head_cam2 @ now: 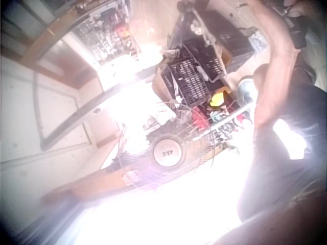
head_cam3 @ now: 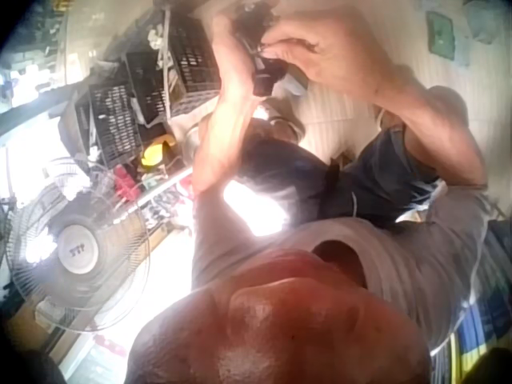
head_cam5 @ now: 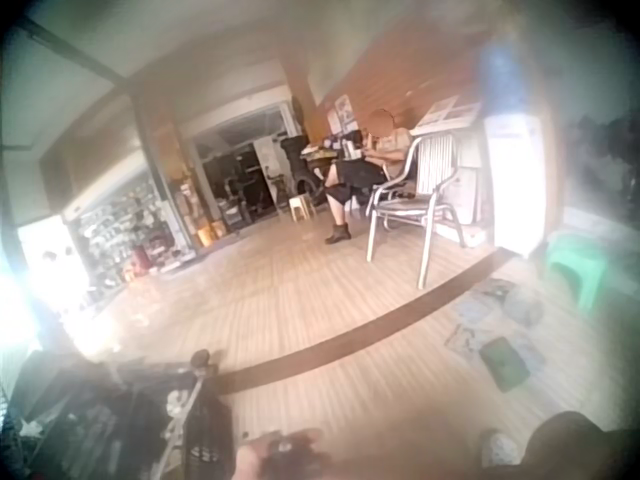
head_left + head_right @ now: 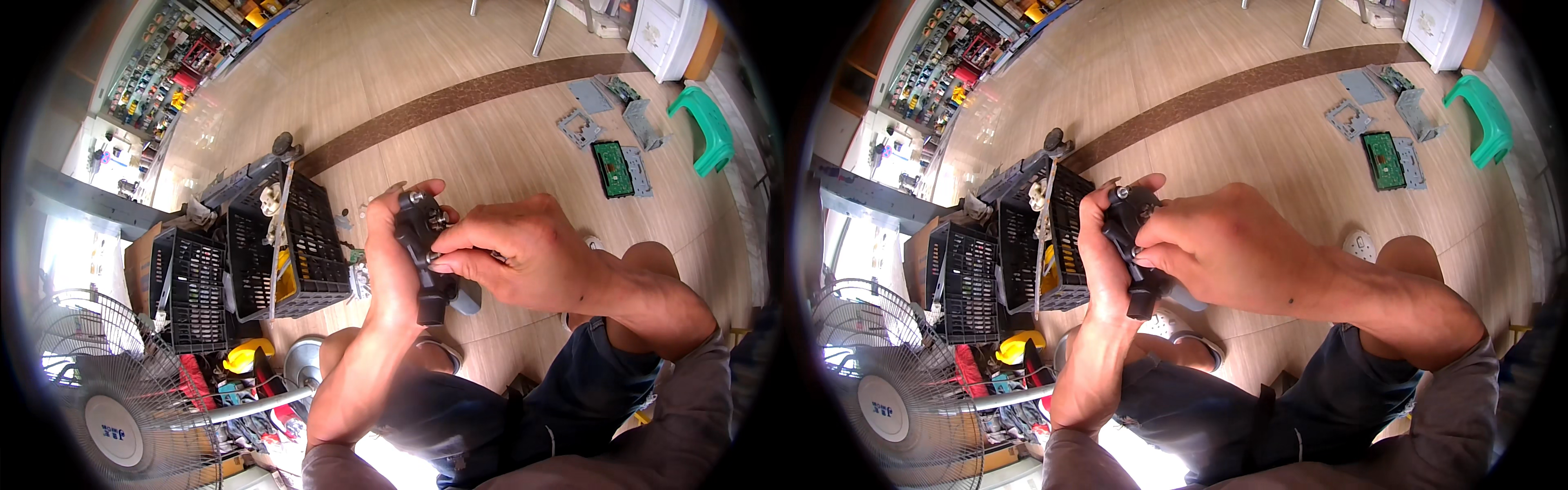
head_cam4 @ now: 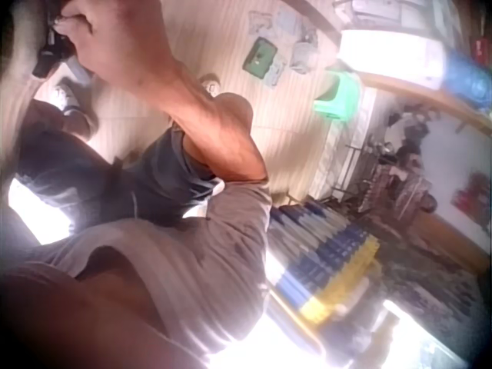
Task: The person assembles a small motorized component by placing and securing screws into its casing by hand and with a screwdriver.
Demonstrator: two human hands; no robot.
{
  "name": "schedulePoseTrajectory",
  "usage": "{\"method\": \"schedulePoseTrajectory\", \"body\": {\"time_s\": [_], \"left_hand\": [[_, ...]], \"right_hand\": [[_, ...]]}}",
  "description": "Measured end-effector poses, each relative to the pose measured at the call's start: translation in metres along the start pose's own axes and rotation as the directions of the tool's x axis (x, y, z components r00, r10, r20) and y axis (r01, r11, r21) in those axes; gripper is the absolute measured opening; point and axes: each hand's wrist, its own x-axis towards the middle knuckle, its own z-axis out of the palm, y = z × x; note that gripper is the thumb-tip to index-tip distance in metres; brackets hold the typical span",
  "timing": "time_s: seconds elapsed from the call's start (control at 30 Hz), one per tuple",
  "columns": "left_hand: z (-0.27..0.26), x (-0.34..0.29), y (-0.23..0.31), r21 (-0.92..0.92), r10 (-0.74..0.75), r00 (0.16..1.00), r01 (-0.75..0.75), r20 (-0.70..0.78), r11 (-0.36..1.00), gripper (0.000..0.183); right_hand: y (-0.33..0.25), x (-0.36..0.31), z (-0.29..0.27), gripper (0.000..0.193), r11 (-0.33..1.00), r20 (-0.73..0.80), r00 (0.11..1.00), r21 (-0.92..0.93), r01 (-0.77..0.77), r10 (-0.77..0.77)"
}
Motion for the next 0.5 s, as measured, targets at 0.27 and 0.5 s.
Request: {"method": "schedulePoseTrajectory", "body": {"time_s": [0.27, 0.5], "left_hand": [[0.0004, 0.0007, -0.0009, 0.048, 0.020, 1.000, -0.019, -0.012, 0.999, 0.051], [0.0055, -0.0011, -0.0022, -0.035, 0.023, 1.000, -0.023, 0.001, 0.999, 0.050]], "right_hand": [[0.0041, 0.0016, -0.0025, 0.011, 0.998, 0.050, 0.998, -0.055, 0.035, -0.032], [-0.0036, 0.0044, -0.0070, 0.025, 0.995, 0.156, 0.982, -0.002, -0.104, 0.103]]}}
